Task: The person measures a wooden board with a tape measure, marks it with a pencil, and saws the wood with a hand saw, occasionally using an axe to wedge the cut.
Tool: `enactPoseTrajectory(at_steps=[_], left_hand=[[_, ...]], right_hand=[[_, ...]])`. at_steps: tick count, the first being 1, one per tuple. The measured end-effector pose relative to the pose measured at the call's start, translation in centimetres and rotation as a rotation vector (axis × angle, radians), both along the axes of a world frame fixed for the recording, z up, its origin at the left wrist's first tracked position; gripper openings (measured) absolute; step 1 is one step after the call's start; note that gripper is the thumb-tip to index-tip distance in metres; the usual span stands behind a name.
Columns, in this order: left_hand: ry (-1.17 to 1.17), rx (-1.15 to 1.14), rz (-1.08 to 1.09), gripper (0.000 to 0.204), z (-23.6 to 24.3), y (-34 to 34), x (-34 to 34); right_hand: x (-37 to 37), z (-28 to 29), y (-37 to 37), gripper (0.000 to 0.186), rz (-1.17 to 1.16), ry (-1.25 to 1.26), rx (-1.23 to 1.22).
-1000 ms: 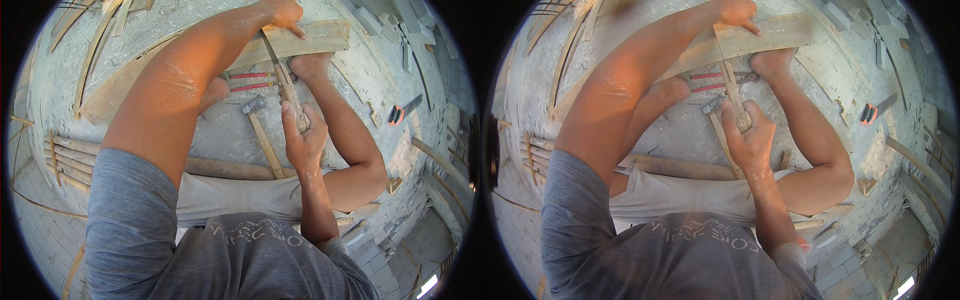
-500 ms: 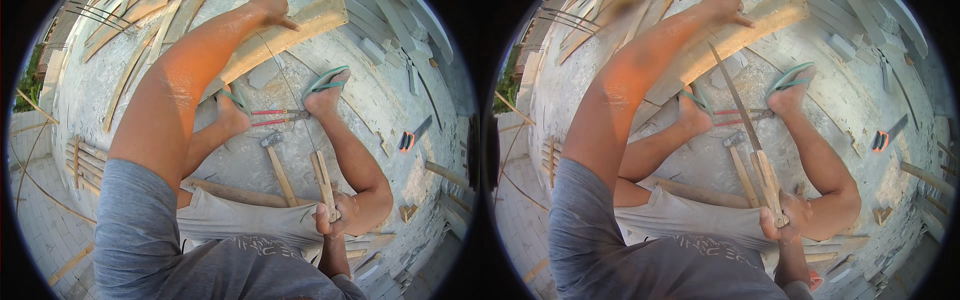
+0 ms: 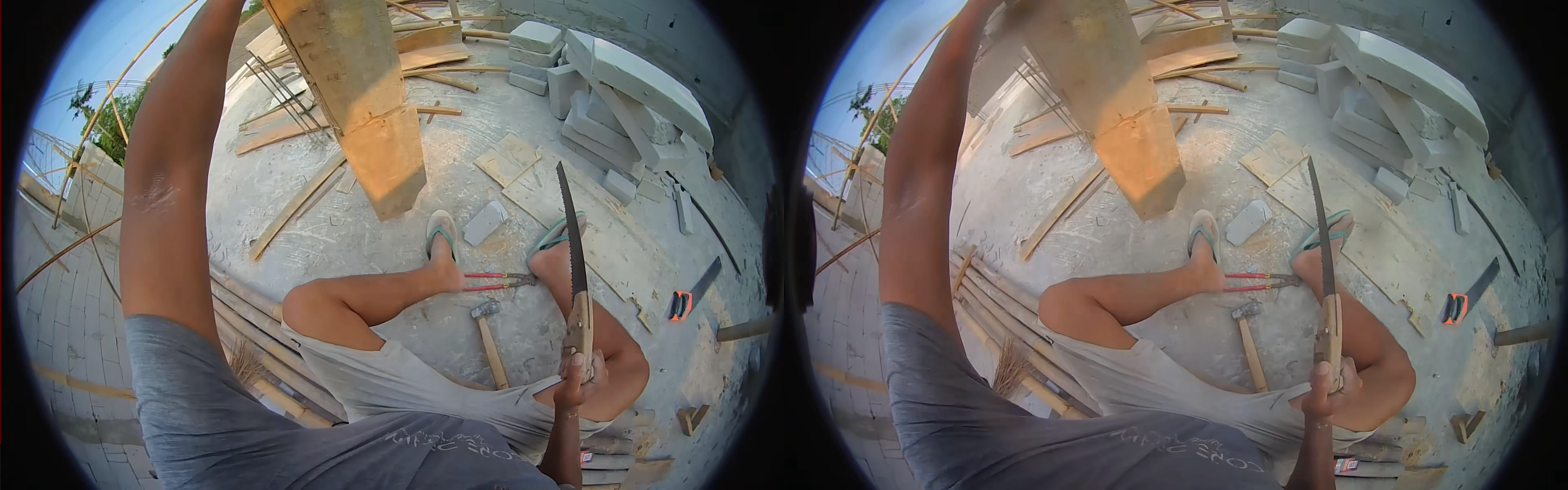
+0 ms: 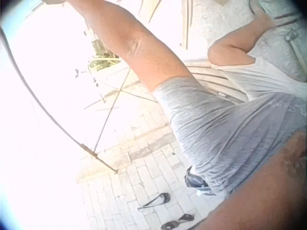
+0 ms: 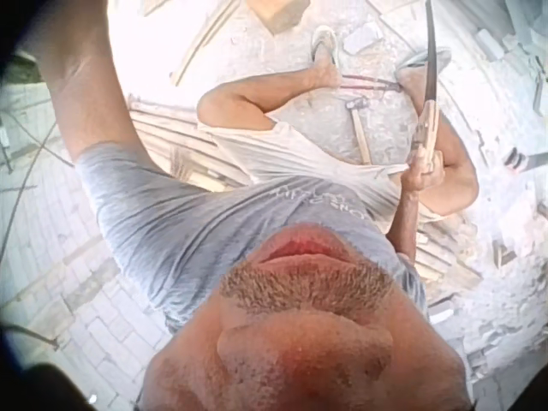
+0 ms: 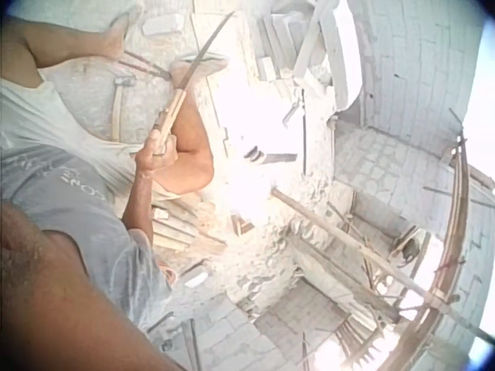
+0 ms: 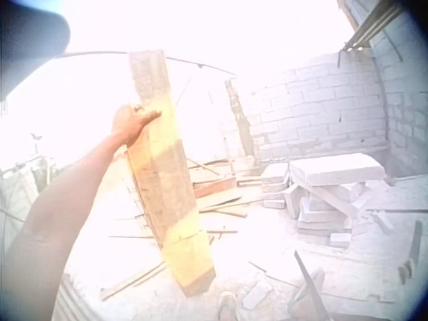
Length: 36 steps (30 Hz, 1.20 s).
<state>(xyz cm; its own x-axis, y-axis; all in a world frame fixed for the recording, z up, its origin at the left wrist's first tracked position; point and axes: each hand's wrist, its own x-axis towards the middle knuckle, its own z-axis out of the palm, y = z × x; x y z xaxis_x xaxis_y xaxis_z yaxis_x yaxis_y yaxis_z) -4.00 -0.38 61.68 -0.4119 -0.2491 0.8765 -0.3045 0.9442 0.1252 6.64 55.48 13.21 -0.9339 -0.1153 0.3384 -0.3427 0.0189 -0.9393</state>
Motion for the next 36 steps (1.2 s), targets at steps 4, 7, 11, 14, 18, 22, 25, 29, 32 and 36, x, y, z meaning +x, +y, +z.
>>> enactPoseTrajectory(at_steps=[4,7,11,14,18,22,25,29,32,36], left_hand=[[0.258,0.397,-0.254,0.077,2.1,-2.3,4.7],[0.361,0.733,-0.220,0.068,-9.6,-5.0,3.6],[0.643,1.145,-0.376,0.073,-30.4,-11.0,3.5],[0.833,1.212,-0.474,0.070,-44.7,-6.4,3.0],[0.811,1.325,-0.216,0.079,-60.2,-4.2,9.5],[0.686,1.654,0.095,0.101,-68.5,-1.5,12.3],[0.543,1.814,-0.018,0.117,-69.4,-3.0,13.8],[-0.033,1.912,0.257,0.089,-69.8,-6.0,16.3],[-0.047,1.594,0.490,0.049,-64.1,-1.7,14.2],[0.040,0.680,0.331,0.041,-63.8,-8.1,16.1]], right_hand=[[0.2,0.7,-0.2,0.035,-0.053,0.186,0.067],[1.8,0.7,0.0,0.032,-0.097,0.061,-0.008],[3.7,-0.2,0.8,0.028,-0.121,-0.027,-0.002],[4.2,-0.8,2.1,0.027,-0.167,-0.066,0.140],[3.0,-0.6,1.5,0.037,-0.110,0.037,0.271],[1.0,-0.2,-2.7,0.036,-0.001,-0.147,0.228],[-0.7,0.0,-7.0,0.036,0.122,-0.209,0.171],[-1.4,0.3,-14.1,0.032,0.283,-0.202,0.058],[-1.6,-0.3,-18.5,0.031,0.324,-0.408,0.081],[0.3,-1.4,-24.5,0.031,0.437,-0.416,0.201]])
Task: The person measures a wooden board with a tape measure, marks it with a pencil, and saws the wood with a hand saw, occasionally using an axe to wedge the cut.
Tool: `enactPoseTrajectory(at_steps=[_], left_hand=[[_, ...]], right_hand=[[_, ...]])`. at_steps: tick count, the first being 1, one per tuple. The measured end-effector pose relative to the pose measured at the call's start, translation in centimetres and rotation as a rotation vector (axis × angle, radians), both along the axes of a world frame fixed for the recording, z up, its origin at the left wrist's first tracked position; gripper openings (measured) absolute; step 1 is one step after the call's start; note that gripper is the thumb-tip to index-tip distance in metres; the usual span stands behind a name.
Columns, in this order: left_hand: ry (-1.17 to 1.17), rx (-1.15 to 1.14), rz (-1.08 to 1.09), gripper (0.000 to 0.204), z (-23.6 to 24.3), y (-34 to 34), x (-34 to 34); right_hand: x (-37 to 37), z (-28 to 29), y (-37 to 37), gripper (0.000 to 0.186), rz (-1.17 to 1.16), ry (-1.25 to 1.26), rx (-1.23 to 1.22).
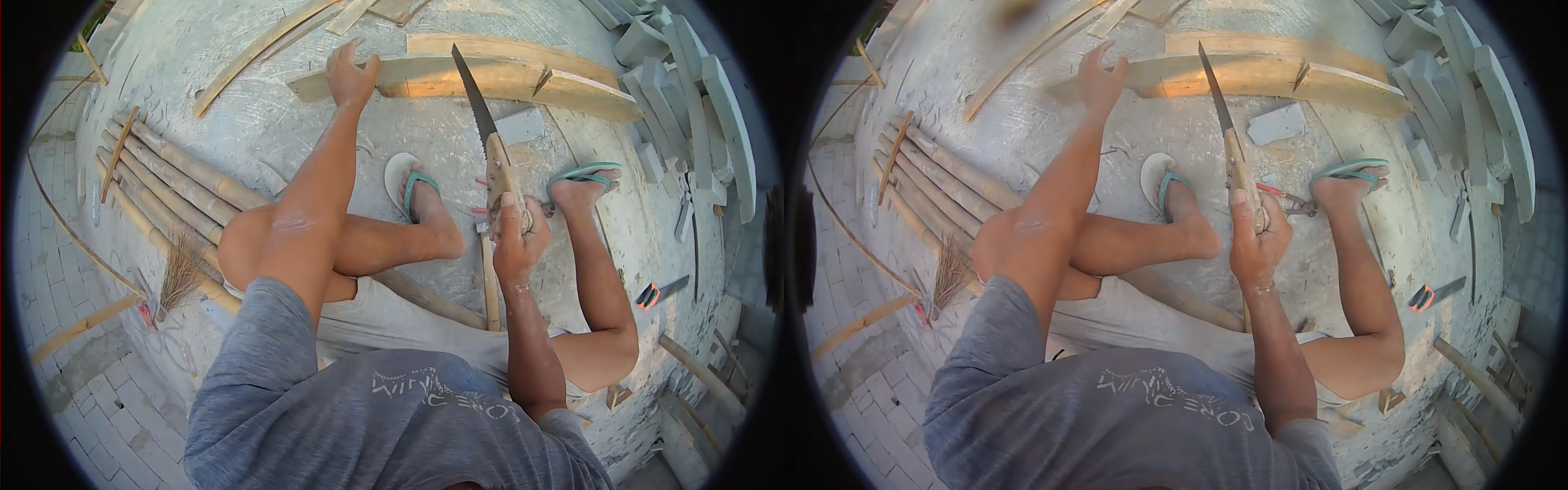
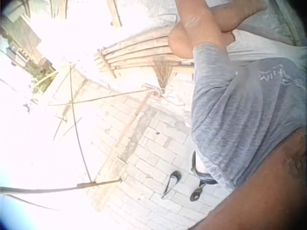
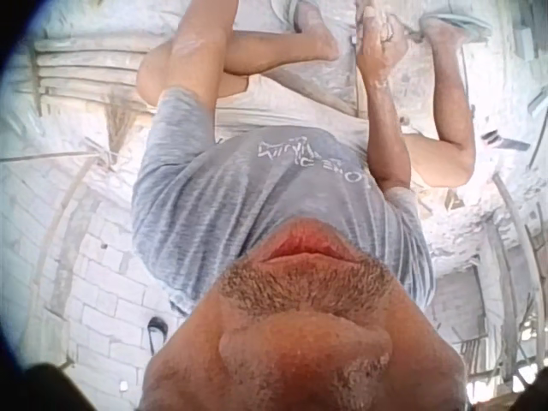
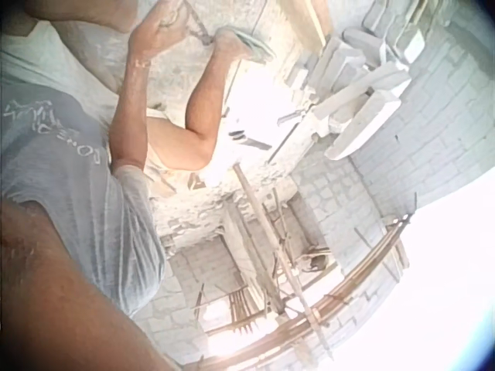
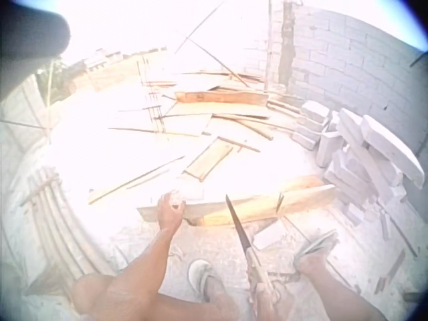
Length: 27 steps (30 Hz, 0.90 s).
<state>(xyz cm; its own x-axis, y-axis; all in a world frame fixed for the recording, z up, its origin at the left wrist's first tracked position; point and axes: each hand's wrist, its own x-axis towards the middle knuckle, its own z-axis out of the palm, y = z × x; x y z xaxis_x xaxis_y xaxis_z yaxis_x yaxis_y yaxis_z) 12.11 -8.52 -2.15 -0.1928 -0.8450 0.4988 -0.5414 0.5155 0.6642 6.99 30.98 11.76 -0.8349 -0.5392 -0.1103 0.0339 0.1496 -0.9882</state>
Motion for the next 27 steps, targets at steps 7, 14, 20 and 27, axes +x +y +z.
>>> enactPoseTrajectory(at_steps=[7,14,20,27], left_hand=[[-0.697,-0.067,-0.480,0.044,-1.9,-0.9,-0.5],[-0.403,-0.160,-0.561,0.037,-0.3,2.1,0.6],[-0.552,0.229,-0.748,0.041,1.3,1.1,0.5],[-0.400,0.078,-0.756,0.047,-1.1,5.8,1.8]], right_hand=[[1.1,-3.6,-5.2,0.042,0.037,0.082,-0.115],[1.9,-4.6,-6.2,0.041,0.037,0.310,0.056],[2.5,-4.4,-6.0,0.034,0.044,0.213,0.031],[3.8,-3.7,-5.1,0.033,0.017,0.247,0.055]])
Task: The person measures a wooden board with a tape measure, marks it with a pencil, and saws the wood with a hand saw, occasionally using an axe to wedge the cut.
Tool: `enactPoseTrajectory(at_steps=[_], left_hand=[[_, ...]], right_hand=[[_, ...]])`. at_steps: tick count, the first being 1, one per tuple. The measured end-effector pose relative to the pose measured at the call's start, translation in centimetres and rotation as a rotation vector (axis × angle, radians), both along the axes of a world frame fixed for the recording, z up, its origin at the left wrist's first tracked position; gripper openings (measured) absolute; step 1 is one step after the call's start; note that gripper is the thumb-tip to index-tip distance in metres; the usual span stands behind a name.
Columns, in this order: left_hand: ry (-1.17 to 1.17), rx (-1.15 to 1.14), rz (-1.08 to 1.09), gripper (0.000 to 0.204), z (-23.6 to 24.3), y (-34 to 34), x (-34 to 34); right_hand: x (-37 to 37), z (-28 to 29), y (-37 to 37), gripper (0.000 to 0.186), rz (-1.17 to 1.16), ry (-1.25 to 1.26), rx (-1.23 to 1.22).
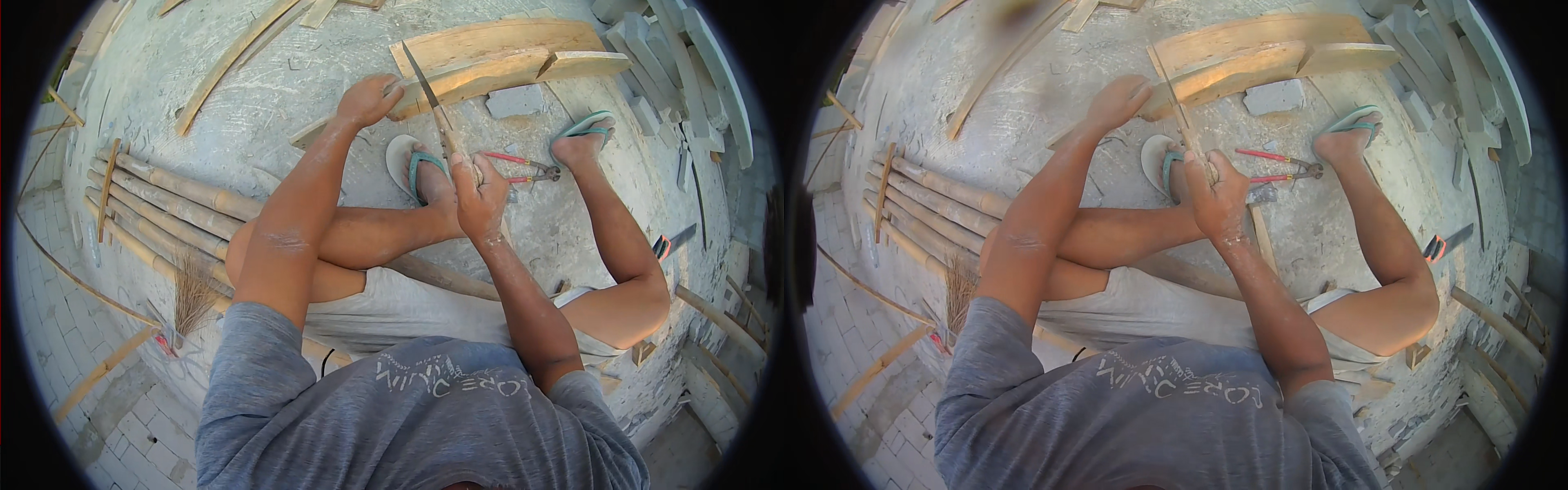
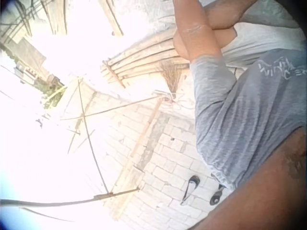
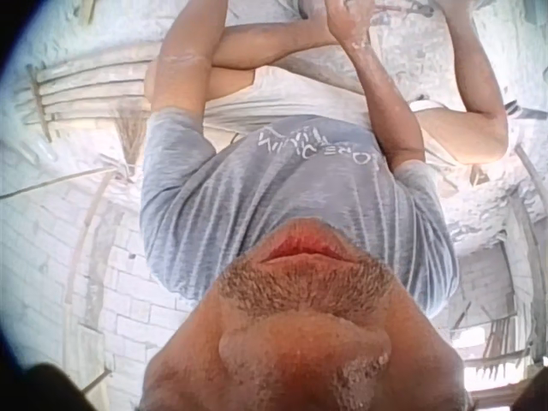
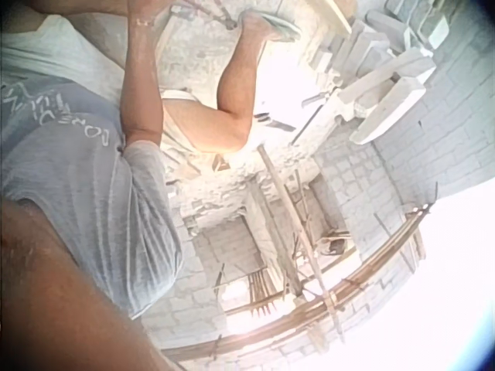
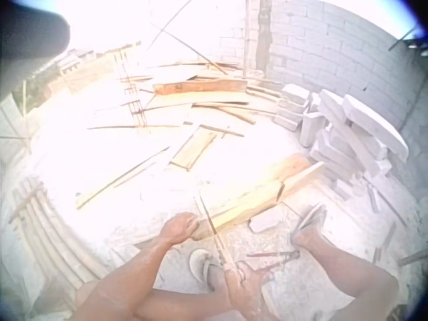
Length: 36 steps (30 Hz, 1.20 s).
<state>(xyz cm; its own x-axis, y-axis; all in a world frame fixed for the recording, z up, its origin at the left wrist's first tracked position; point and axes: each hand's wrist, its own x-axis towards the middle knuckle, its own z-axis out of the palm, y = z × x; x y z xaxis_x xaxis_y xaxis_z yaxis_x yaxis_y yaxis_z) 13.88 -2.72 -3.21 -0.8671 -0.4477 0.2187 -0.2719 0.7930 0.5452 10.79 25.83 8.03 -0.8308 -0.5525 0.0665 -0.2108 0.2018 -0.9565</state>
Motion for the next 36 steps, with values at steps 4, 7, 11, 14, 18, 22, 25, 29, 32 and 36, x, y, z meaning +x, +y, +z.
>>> enactPoseTrajectory(at_steps=[4,7,11,14,18,22,25,29,32,36], left_hand=[[-0.363,0.137,0.051,0.054,2.0,0.3,-1.4],[-0.484,0.160,0.094,0.063,2.8,0.1,-1.7],[-0.570,0.226,0.235,0.071,3.6,0.5,-2.1],[-0.560,0.192,0.272,0.074,3.3,0.6,-2.8],[-0.579,0.173,0.255,0.074,2.8,0.4,-3.1],[-0.601,0.153,0.280,0.088,2.6,-0.7,-2.0],[-0.597,0.132,0.286,0.073,3.2,0.2,-2.0],[-0.549,0.110,0.199,0.074,3.2,1.6,-3.6],[-0.562,0.081,0.184,0.073,3.6,1.8,-2.3],[-0.576,0.115,0.164,0.070,4.0,0.9,-2.2]], right_hand=[[0.9,-0.9,1.1,0.034,0.017,0.023,0.062],[1.9,-0.7,1.3,0.035,0.053,-0.023,0.072],[2.6,-0.7,1.4,0.033,0.095,-0.036,0.097],[1.0,-0.9,-0.2,0.034,0.086,-0.014,0.130],[-0.4,-0.4,-1.8,0.036,-0.041,0.141,0.107],[0.9,0.2,1.1,0.036,0.064,-0.033,0.112],[0.5,0.1,0.1,0.035,0.041,-0.052,0.064],[-2.7,-0.7,-3.7,0.037,-0.008,0.105,0.158],[-0.5,-0.1,-1.1,0.039,0.025,0.073,0.117],[0.2,-0.6,1.6,0.039,0.045,0.071,0.151]])
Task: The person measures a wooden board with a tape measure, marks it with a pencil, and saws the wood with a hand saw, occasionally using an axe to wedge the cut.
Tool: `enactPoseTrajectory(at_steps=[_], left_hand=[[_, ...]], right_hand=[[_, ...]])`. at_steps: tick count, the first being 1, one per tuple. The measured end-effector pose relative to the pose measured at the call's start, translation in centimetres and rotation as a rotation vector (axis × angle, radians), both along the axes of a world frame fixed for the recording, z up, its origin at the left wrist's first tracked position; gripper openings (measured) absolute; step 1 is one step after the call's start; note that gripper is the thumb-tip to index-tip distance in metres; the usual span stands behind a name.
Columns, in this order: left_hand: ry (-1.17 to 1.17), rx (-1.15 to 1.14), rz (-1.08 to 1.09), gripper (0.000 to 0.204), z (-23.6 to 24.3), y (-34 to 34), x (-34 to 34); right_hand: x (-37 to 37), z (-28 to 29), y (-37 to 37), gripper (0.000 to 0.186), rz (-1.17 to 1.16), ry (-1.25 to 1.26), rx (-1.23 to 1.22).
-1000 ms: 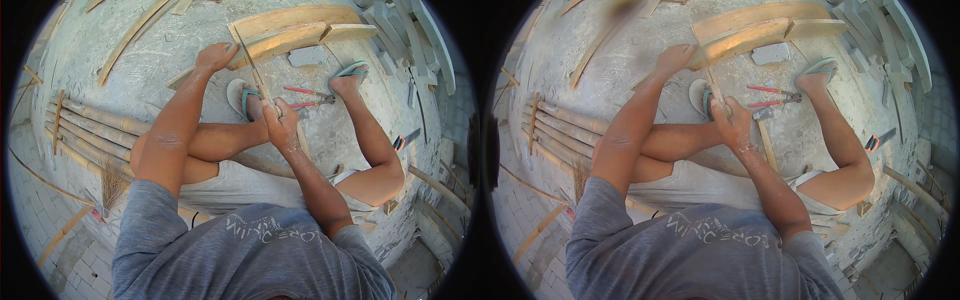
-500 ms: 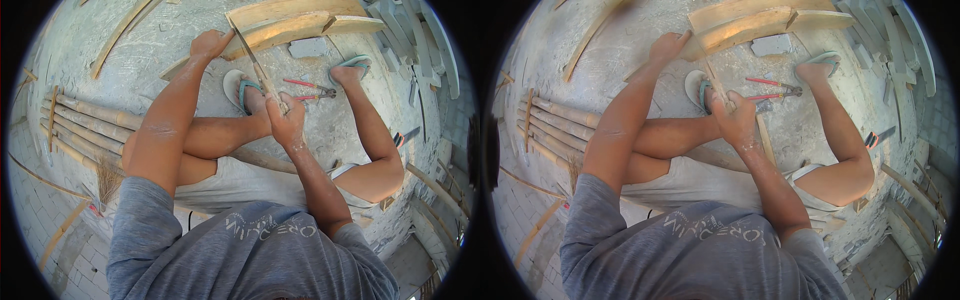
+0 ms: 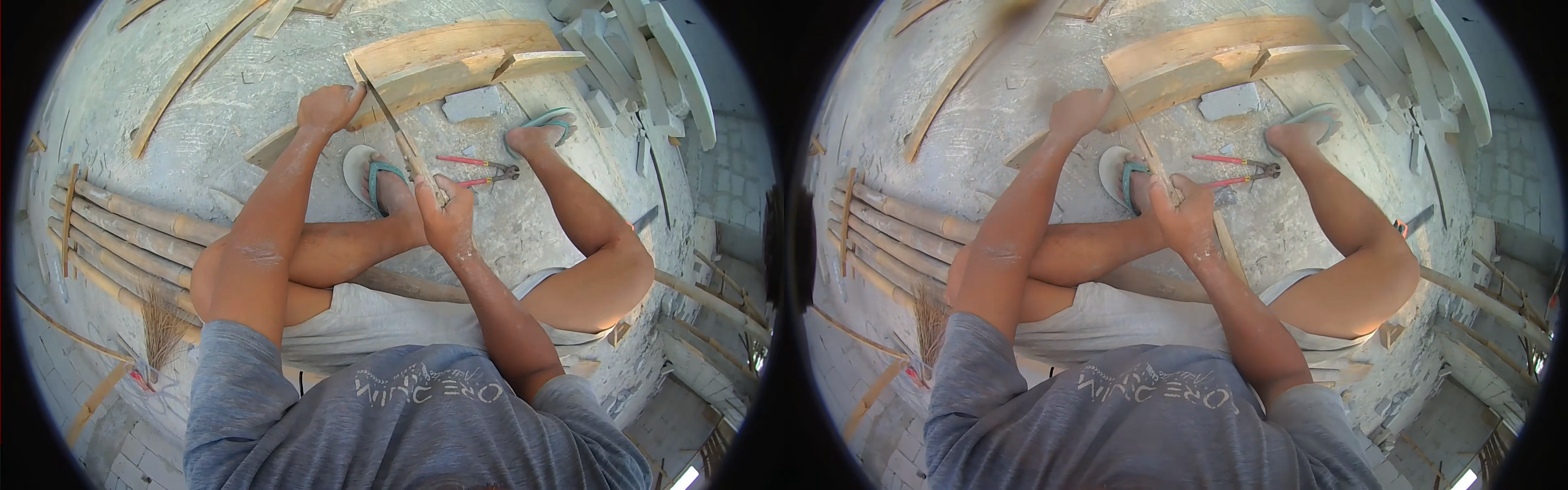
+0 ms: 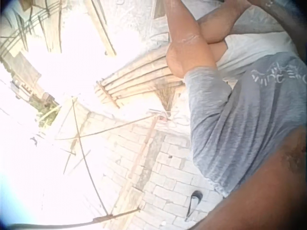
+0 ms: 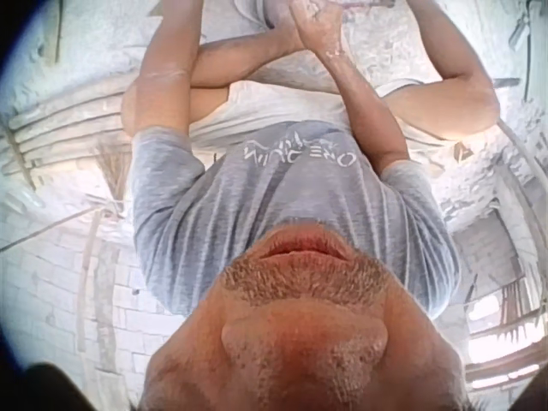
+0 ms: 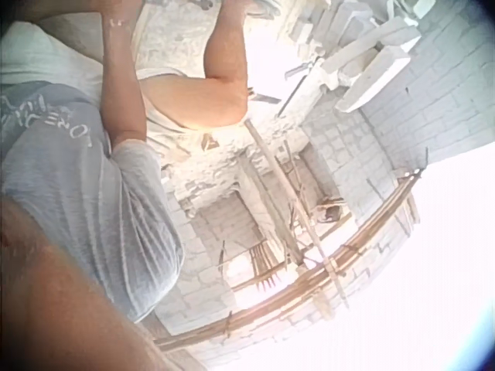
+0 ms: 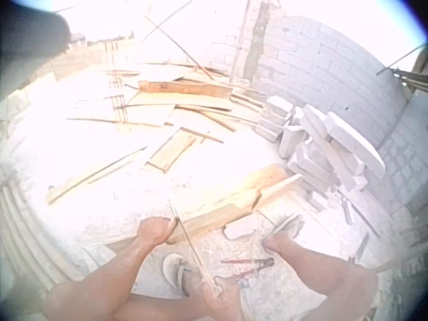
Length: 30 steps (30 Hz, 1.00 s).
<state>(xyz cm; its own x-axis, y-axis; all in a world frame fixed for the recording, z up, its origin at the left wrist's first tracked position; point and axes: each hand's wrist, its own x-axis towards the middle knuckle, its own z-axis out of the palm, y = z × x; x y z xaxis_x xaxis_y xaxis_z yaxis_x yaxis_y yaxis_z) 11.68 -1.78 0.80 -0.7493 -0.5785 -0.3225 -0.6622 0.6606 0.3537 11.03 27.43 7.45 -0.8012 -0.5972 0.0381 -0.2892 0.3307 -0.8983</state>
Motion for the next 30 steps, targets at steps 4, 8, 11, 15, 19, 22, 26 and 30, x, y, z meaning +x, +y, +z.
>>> enactPoseTrajectory(at_steps=[4,8,11,15,19,22,26,30], left_hand=[[0.097,-0.009,-0.071,0.055,-0.6,0.6,0.9],[0.194,-0.004,-0.143,0.044,-1.7,-0.2,1.8],[0.029,-0.007,-0.116,0.041,-2.0,-0.7,1.2],[-0.004,-0.071,-0.150,0.041,-1.6,-0.8,0.2],[0.026,-0.095,-0.125,0.043,-1.9,-1.0,0.6],[-0.008,-0.099,-0.124,0.043,-1.2,-1.3,0.7],[0.020,-0.118,-0.161,0.047,-1.3,-0.5,-0.2],[0.058,-0.116,-0.149,0.046,-2.6,-1.0,0.6]], right_hand=[[0.8,1.4,-0.6,0.039,0.038,0.041,0.108],[0.3,0.8,-0.3,0.040,0.128,0.081,0.126],[0.5,0.4,-0.5,0.041,0.056,0.025,0.051],[-0.5,1.9,-1.1,0.040,0.030,-0.019,0.049],[1.0,2.9,0.7,0.038,0.025,-0.149,0.078],[0.9,2.6,0.9,0.040,-0.008,-0.210,-0.009],[-3.6,1.5,-4.0,0.040,-0.070,-0.343,0.036],[-1.0,1.5,-3.9,0.037,-0.087,-0.004,0.034]])
